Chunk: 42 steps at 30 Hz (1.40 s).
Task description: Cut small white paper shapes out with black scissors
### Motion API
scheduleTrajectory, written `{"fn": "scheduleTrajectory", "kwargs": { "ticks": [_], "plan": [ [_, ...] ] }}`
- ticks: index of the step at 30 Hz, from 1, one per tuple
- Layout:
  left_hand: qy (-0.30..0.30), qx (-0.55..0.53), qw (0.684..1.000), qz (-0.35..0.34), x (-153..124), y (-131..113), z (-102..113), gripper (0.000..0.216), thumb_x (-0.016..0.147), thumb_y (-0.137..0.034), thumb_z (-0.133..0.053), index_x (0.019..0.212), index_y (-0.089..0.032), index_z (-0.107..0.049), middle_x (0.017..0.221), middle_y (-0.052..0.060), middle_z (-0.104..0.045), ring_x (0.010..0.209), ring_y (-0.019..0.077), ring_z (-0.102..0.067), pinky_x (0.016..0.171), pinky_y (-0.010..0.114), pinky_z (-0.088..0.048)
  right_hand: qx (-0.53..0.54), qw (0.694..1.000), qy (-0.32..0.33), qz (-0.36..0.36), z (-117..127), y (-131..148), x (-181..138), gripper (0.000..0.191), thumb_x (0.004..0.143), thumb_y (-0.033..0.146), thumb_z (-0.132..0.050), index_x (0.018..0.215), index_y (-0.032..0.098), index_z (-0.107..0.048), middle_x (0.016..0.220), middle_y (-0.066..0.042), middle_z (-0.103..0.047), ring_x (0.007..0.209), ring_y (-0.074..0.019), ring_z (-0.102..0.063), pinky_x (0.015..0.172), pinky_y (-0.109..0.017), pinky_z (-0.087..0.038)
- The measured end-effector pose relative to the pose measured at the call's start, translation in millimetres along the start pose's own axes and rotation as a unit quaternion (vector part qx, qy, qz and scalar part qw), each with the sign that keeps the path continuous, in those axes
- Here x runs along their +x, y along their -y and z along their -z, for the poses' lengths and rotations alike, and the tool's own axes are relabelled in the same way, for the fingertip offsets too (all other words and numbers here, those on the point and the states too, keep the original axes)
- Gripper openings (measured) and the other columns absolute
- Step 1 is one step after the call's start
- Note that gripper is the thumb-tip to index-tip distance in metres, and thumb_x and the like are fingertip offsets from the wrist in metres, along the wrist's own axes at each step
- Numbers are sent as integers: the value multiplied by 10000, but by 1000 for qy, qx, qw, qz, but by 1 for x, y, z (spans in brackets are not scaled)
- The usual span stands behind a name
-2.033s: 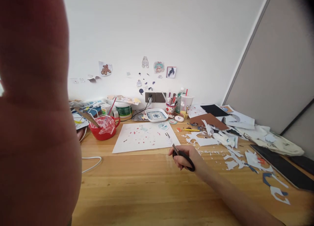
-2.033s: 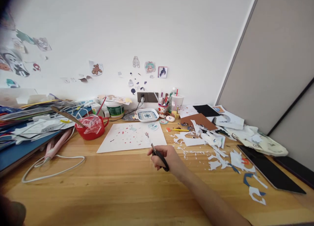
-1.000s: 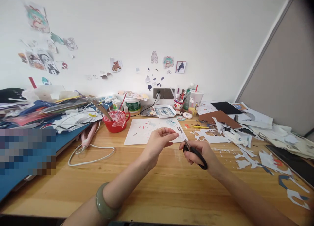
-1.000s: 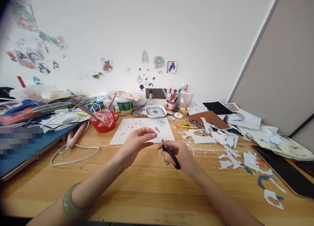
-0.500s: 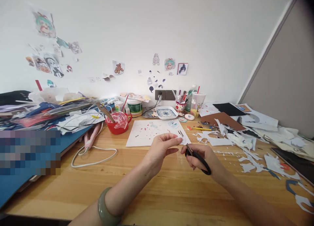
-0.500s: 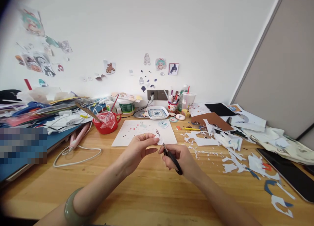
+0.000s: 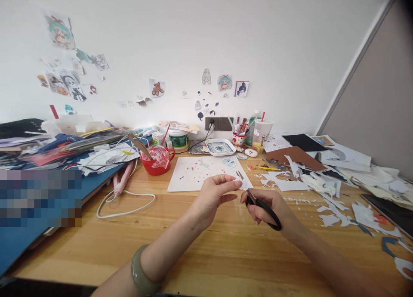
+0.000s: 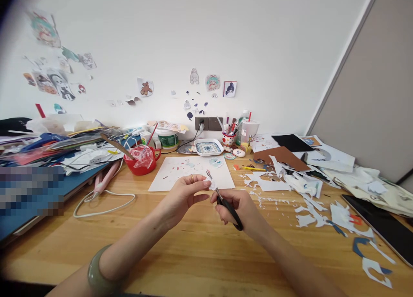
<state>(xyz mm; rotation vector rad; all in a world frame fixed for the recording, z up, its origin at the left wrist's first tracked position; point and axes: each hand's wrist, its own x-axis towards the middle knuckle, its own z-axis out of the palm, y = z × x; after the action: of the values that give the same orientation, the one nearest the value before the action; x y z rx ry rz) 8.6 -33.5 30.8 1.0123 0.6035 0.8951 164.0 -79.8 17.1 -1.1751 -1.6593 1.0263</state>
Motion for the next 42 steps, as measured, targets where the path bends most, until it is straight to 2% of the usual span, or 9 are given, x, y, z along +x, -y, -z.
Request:
{"fn": "scheduleTrajectory", "kwargs": {
  "ticks": [16,26,36,42],
  "plan": [
    [-8,8,1000,-13,1,-1,2,193,563,-257,-684,682,-143,-585,739,8,-532,716,103,-487,670,250,-408,-16,1000,5,-27,0,8,1,89,637,152,-461,705,144,-518,486,60,-414,388,-58,-421,394,-189,-362],
    [-10,22,1000,-16,2,-1,3,185,567,-246,-680,651,-131,-562,725,16,-528,714,104,-486,692,261,-410,-6,999,21,-26,1,-2,2,112,642,152,-459,734,149,-522,465,63,-423,386,-66,-442,385,-184,-358],
    [-15,29,999,-17,3,-1,4,192,555,-250,-684,631,-136,-549,698,5,-529,689,94,-486,689,255,-407,-48,998,23,-19,3,2,0,106,671,127,-446,738,148,-526,475,60,-431,405,-62,-440,406,-177,-364],
    [-17,32,999,-20,3,-2,5,196,554,-252,-683,636,-141,-544,703,3,-535,688,94,-487,683,249,-409,-33,999,30,-29,4,3,0,98,688,129,-446,743,148,-525,464,63,-414,403,-57,-417,403,-172,-333]
  ]
}}
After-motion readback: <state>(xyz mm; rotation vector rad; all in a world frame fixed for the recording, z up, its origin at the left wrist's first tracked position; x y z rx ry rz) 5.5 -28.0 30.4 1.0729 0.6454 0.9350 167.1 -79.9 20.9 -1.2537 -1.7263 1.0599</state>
